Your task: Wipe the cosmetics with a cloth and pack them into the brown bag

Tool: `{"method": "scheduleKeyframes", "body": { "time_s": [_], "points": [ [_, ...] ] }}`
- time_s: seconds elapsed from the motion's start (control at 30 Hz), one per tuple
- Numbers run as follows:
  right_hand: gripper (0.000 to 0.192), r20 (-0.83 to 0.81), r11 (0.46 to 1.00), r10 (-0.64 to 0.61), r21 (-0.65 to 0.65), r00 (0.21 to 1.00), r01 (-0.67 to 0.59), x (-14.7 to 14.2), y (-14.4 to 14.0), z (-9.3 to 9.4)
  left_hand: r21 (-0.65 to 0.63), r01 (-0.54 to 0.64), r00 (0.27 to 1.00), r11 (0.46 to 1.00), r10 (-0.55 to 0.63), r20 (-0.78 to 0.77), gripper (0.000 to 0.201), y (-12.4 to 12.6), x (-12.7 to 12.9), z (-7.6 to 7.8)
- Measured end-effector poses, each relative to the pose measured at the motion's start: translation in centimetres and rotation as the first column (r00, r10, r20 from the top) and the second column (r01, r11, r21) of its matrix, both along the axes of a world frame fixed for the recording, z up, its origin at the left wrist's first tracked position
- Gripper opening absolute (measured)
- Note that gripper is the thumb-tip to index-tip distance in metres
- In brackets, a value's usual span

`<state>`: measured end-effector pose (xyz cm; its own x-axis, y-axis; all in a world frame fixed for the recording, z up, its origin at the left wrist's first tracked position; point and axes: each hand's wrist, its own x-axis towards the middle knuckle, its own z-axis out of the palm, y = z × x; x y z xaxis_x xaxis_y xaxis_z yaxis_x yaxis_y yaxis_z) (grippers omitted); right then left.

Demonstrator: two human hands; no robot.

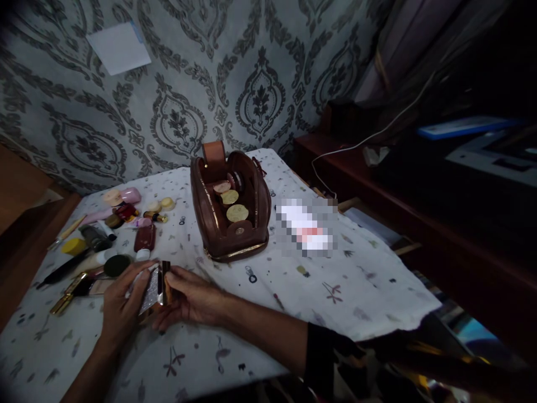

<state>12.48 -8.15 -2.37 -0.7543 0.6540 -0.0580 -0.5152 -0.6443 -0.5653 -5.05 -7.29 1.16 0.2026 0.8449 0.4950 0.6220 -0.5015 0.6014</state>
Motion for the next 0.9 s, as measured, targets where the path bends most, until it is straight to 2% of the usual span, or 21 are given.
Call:
{"method": "scheduleKeyframes", "body": {
  "time_s": [0.17,0.27,0.37,0.43,0.57,0.77,0.9],
  "points": [
    [0.062,0.006,0.996,-0.085,0.010,0.996,0.084,-0.1,0.3,-0.1,0.020,0.116,0.990,0.993,-0.114,-0.085,0.033,-0.1,0.1,0.1],
    [0.058,0.055,0.992,-0.128,-0.015,0.990,0.129,-0.1,0.4,0.0,0.053,0.183,0.977,0.982,-0.176,-0.121,0.037,-0.2,0.2,0.2],
    [0.053,0.093,0.974,-0.194,-0.099,0.977,0.203,-0.1,0.4,0.3,0.131,0.298,0.941,0.945,-0.268,-0.204,0.045,-0.5,0.6,0.3],
    [0.050,0.104,0.948,-0.243,-0.183,0.964,0.259,0.0,0.5,0.5,0.171,0.340,0.920,0.925,-0.290,-0.265,0.056,-0.6,1.0,0.4],
    [0.047,0.092,0.930,-0.261,-0.242,0.961,0.276,0.1,0.7,0.7,0.210,0.332,0.915,0.920,-0.259,-0.310,0.062,-0.8,1.7,0.3],
    [0.061,0.141,0.957,-0.246,-0.120,0.959,0.263,0.0,0.7,0.7,0.229,0.287,0.926,0.930,-0.209,-0.314,0.060,-0.9,1.4,0.3],
    [0.061,0.187,0.966,-0.237,-0.062,0.953,0.252,0.0,0.5,0.6,0.274,0.209,0.955,0.939,-0.136,-0.262,0.053,-1.1,1.1,0.4]
  ]
}}
